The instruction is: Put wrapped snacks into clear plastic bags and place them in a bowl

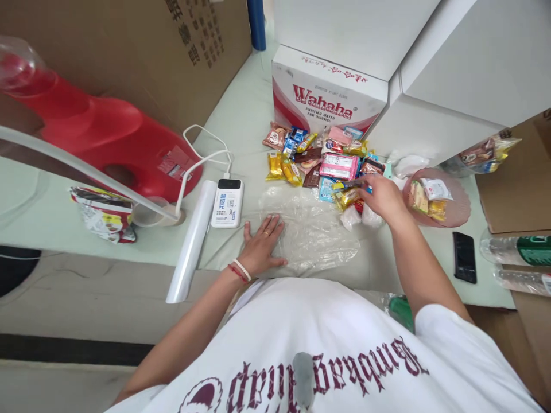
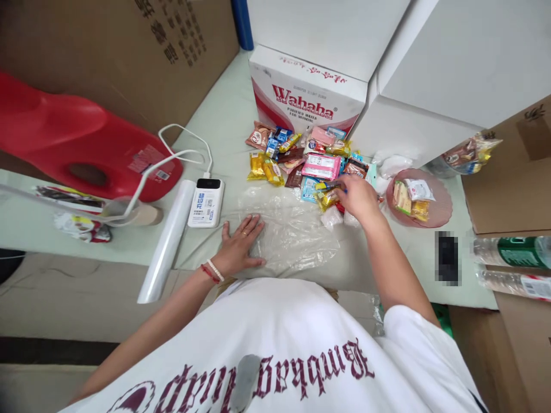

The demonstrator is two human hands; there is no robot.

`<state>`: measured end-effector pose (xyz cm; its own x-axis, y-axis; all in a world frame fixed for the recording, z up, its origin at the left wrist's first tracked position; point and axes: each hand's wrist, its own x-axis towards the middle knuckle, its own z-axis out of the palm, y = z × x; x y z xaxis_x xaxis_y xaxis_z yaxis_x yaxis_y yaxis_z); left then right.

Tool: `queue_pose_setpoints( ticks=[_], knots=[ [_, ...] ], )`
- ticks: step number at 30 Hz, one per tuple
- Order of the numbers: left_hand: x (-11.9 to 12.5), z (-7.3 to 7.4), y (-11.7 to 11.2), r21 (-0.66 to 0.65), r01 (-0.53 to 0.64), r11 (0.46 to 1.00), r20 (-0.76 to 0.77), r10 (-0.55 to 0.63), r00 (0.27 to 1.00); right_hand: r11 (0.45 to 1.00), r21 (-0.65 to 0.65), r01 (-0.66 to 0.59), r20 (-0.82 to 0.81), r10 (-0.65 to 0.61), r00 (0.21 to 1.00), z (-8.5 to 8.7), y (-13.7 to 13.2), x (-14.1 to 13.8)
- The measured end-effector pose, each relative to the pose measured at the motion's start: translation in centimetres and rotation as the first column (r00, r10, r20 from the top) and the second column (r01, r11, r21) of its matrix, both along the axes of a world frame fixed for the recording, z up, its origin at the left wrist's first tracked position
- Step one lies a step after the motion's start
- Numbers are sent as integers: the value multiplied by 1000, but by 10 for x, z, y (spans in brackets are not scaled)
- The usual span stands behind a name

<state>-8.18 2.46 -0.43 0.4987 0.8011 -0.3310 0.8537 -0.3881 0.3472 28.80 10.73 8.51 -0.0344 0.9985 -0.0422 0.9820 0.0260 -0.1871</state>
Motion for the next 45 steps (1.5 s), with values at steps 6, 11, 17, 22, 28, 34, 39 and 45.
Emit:
queue_pose_setpoints(
  ticks=[6, 11, 17, 22, 28, 34, 39, 45],
  knots=[
    [-5, 3, -1, -21, 25, 999, 0, -25, 1000, 992, -108, -60, 197, 80, 977, -22, 84, -49],
    [-5, 3, -3, -27, 11, 1000, 37, -10, 999, 969, -249, 12, 308, 67, 949, -24, 69, -24],
    [-7, -1, -3, -11, 23, 1000, 80, -22, 997, 984, -138, 113, 178, -88, 980, -4, 55, 35],
    [-7, -2, -3, 10, 30, 999, 91, -31, 995, 1000, -22, -10, 188, 14, 982, -8, 76, 9],
    [-6, 2, -3, -16, 14, 1000, 89, -12, 996, 968, -235, -92, 319, 166, 933, -20, 90, -25],
    [-6, 2, -2, -31, 13, 999, 103, -10, 995, 996, -57, -62, 196, 72, 978, 26, 41, -26],
    [-10, 1, 0, -31, 29, 999, 101, -26, 994, 876, -265, -403, -73, 398, 914, 21, -25, -93],
    [-28, -4, -2, 17, 31, 999, 184, -34, 982, 889, -371, -267, 128, 334, 934, -23, -59, -105]
  ],
)
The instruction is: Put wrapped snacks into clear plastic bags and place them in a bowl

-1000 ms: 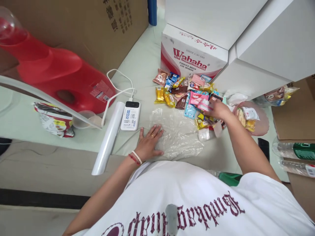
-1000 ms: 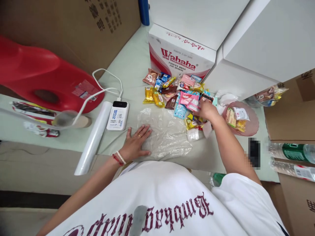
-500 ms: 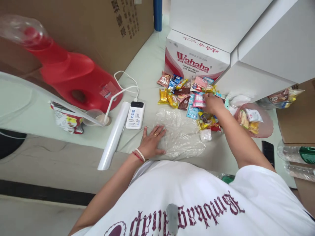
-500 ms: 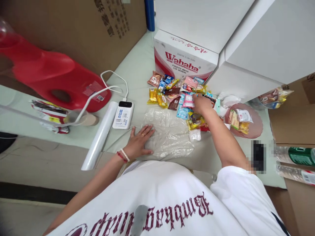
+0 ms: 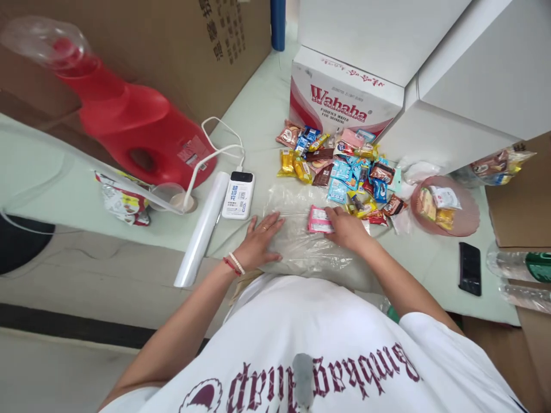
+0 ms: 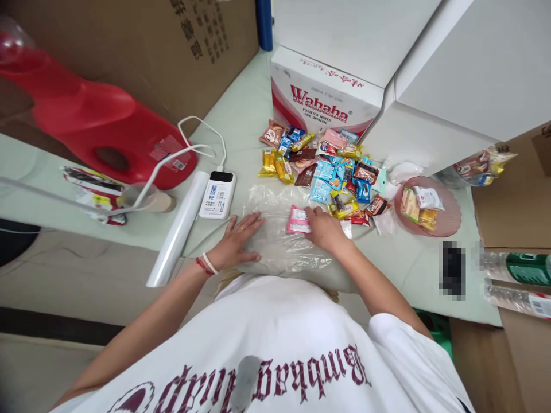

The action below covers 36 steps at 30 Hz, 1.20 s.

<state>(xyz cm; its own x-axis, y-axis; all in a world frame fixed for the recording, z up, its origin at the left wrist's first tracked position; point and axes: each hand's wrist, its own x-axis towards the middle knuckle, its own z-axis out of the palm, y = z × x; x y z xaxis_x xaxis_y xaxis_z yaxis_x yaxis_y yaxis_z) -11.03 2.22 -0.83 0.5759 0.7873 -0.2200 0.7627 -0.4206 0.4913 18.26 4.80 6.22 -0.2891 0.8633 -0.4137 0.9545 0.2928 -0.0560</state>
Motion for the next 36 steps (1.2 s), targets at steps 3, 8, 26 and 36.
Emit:
queue_pose_setpoints(
  ticks=[3, 8, 26, 36],
  knots=[
    [-5, -3, -1, 29, 6, 1000, 25, -7, 1000, 998, -3, 68, 41, -68, 997, 6, -3, 21],
    [-3, -4, 2, 0, 33, 999, 9, -33, 999, 997, 71, 12, -53, -8, 999, 29, -4, 13],
    [-20, 4, -36, 207, 133, 969, 79, -153, 985, 990, 35, -133, -626, 125, 770, -16, -95, 57],
    [-25, -2, -5, 57, -133, 990, 324, 107, 940, 983, -61, 171, -775, -155, 613, -32, -101, 55]
  ],
)
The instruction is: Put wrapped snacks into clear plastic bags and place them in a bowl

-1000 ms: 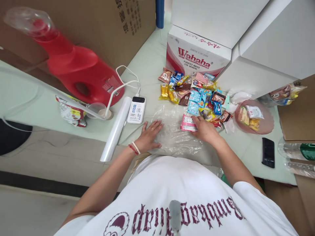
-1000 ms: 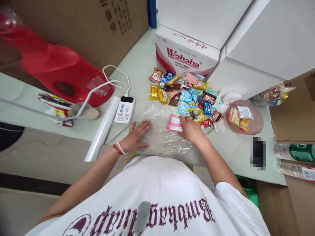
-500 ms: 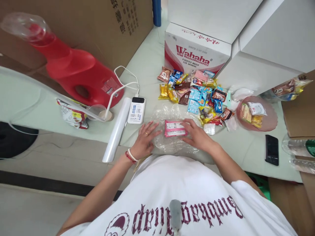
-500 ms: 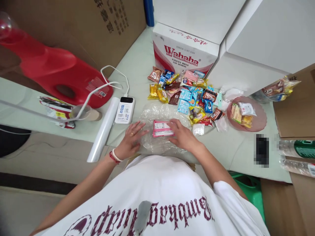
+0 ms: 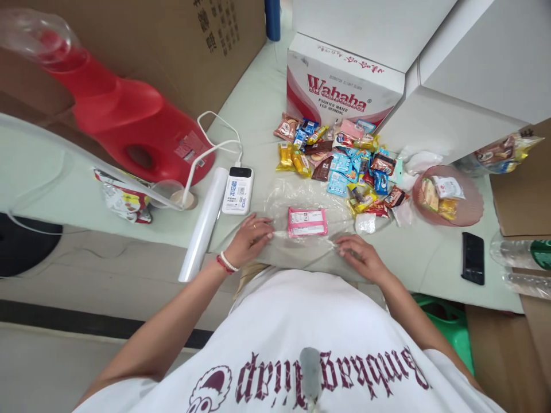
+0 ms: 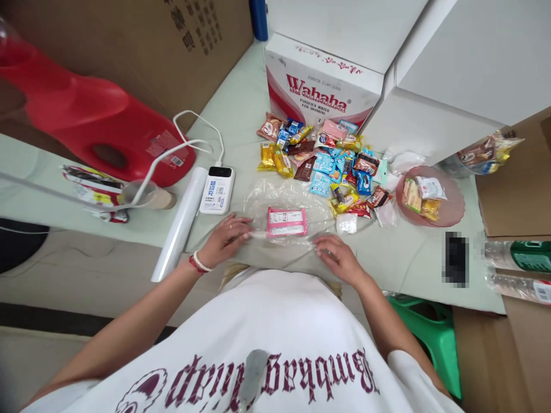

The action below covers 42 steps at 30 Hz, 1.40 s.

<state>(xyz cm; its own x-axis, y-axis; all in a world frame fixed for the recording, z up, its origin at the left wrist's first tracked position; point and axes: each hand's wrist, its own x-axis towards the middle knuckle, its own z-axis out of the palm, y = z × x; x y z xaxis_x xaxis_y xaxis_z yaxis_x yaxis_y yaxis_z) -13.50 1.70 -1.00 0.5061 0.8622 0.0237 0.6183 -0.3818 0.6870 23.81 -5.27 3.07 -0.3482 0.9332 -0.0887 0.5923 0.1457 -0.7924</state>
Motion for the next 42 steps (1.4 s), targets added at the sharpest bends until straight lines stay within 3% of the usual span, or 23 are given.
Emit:
queue_pose_setpoints(
  ticks=[4, 7, 9, 11, 12, 13, 14, 17, 18, 20, 23, 26, 28, 30, 33, 37, 39, 42],
  knots=[
    [17, -1, 18, -38, -232, 972, 53, 234, 971, 973, -164, 162, -56, -173, 983, 10, 42, 1],
    [35, -6, 21, 9, -449, 894, 74, 447, 891, 957, -173, 231, -24, -238, 971, 4, 78, -1],
    [43, -9, 13, 157, -589, 793, 169, 566, 807, 952, -150, 266, 52, -261, 964, -2, 95, -3],
    [47, -11, -3, 337, -682, 649, 273, 625, 731, 951, -134, 278, 143, -259, 955, -6, 105, -5],
    [48, -11, -12, 421, -686, 593, 307, 619, 723, 953, -127, 274, 186, -249, 951, -8, 107, -6],
    [49, -10, -21, 499, -651, 572, 317, 579, 751, 955, -122, 270, 221, -239, 945, -9, 107, -7],
    [51, -9, -29, 568, -576, 588, 294, 508, 809, 957, -120, 265, 246, -230, 941, -10, 107, -7],
    [64, -3, -35, 631, -208, 748, 73, 209, 975, 959, -128, 252, 275, -210, 938, -12, 104, -5],
    [70, -1, -31, 594, -108, 797, -5, 138, 990, 960, -134, 246, 281, -201, 939, -11, 103, -4],
    [81, 2, -18, 494, -25, 869, -121, 97, 988, 965, -143, 219, 316, -166, 934, -8, 103, 1],
    [89, 4, 3, 381, -31, 924, -227, 126, 966, 984, -89, 156, 466, -97, 880, 9, 106, 6],
    [89, 5, 10, 332, -29, 943, -273, 125, 954, 987, 96, 129, 625, -161, 763, 34, 119, -4],
    [88, 6, 10, 326, -29, 945, -285, 128, 950, 980, 188, 67, 658, -176, 733, 44, 134, -22],
    [88, 7, 8, 326, -36, 945, -295, 138, 945, 979, 189, -81, 663, -66, 746, 42, 152, -45],
    [90, 9, 6, 330, -52, 943, -307, 159, 938, 958, 152, -242, 678, 77, 731, 23, 179, -78],
    [92, 9, 7, 328, -60, 943, -296, 163, 941, 980, 103, -171, 715, 47, 698, 4, 204, -89],
    [93, 8, 6, 328, -66, 942, -281, 164, 946, 986, 52, -159, 698, 78, 711, 7, 209, -83],
    [93, 6, 5, 336, -90, 938, -253, 182, 950, 969, 37, -244, 598, 174, 782, 24, 198, -70]
  ],
)
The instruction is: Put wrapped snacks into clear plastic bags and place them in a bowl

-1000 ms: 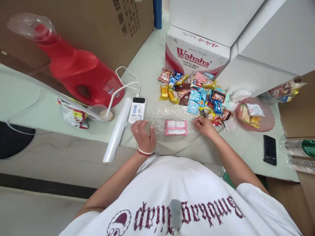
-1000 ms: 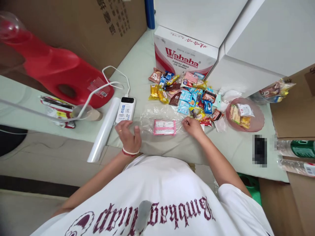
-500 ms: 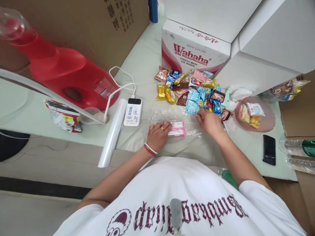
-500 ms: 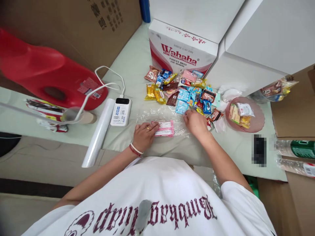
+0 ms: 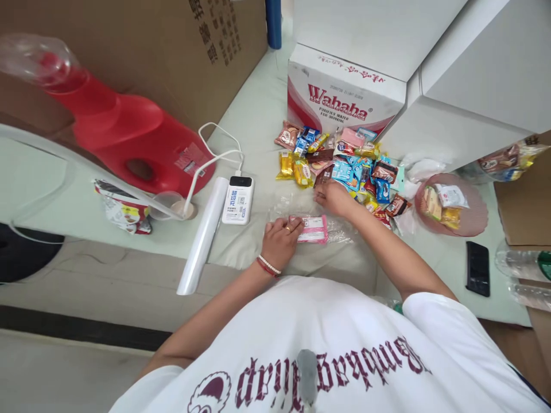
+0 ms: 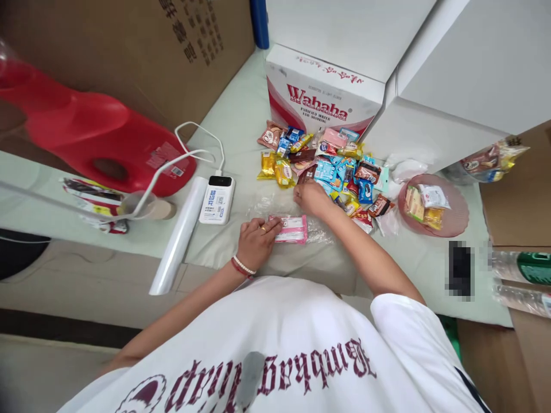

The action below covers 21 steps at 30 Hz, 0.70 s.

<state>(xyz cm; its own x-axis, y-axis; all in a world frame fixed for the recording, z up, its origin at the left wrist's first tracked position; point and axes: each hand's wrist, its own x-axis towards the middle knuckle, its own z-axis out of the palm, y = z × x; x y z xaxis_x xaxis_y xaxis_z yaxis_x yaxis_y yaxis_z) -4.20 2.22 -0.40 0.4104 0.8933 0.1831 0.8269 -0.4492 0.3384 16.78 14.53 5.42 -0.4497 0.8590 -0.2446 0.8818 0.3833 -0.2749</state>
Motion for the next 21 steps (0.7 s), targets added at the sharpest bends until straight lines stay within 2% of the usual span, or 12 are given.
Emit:
queue_pose_setpoints(
  ticks=[2, 4, 7, 8, 10, 12, 13, 14, 16, 18, 19, 21],
  knots=[
    [-1, -3, 0, 4, -6, 1000, 30, 6, 1000, 994, 0, -110, -65, 109, 992, 10, -21, 5],
    [-4, -9, 1, -4, 2, 1000, 91, -1, 996, 970, 0, -242, -57, 242, 969, 12, -50, 6],
    [-13, -22, 5, -43, 45, 998, 291, -30, 956, 917, -18, -399, -11, 399, 917, 1, -91, 6],
    [-18, -26, 7, -60, 24, 998, 373, 0, 928, 906, -24, -422, -7, 422, 907, -5, -102, 6],
    [-26, -30, 12, -100, -106, 989, 495, 142, 857, 904, -29, -427, -3, 427, 904, -16, -114, 6],
    [-33, -27, 17, -118, -265, 957, 520, 287, 805, 913, -21, -407, -11, 407, 913, -21, -118, 5],
    [-36, -24, 21, -111, -294, 949, 500, 309, 809, 917, -18, -399, -20, 398, 917, -21, -118, 5],
    [-38, -19, 25, -99, -274, 957, 466, 288, 837, 920, -17, -393, -27, 392, 920, -21, -118, 4],
    [-40, -9, 32, -106, -133, 985, 385, 164, 908, 922, -19, -386, -31, 386, 922, -19, -117, 3],
    [-42, -1, 37, -167, 2, 986, 351, 57, 935, 925, -21, -380, -27, 379, 925, -17, -117, 3],
    [-43, 1, 39, -203, 30, 979, 358, 45, 932, 926, -19, -376, -30, 375, 926, -16, -117, 3],
    [-44, 2, 39, -263, -13, 965, 381, 117, 917, 930, -11, -368, -51, 367, 929, -17, -118, 4]
  ],
)
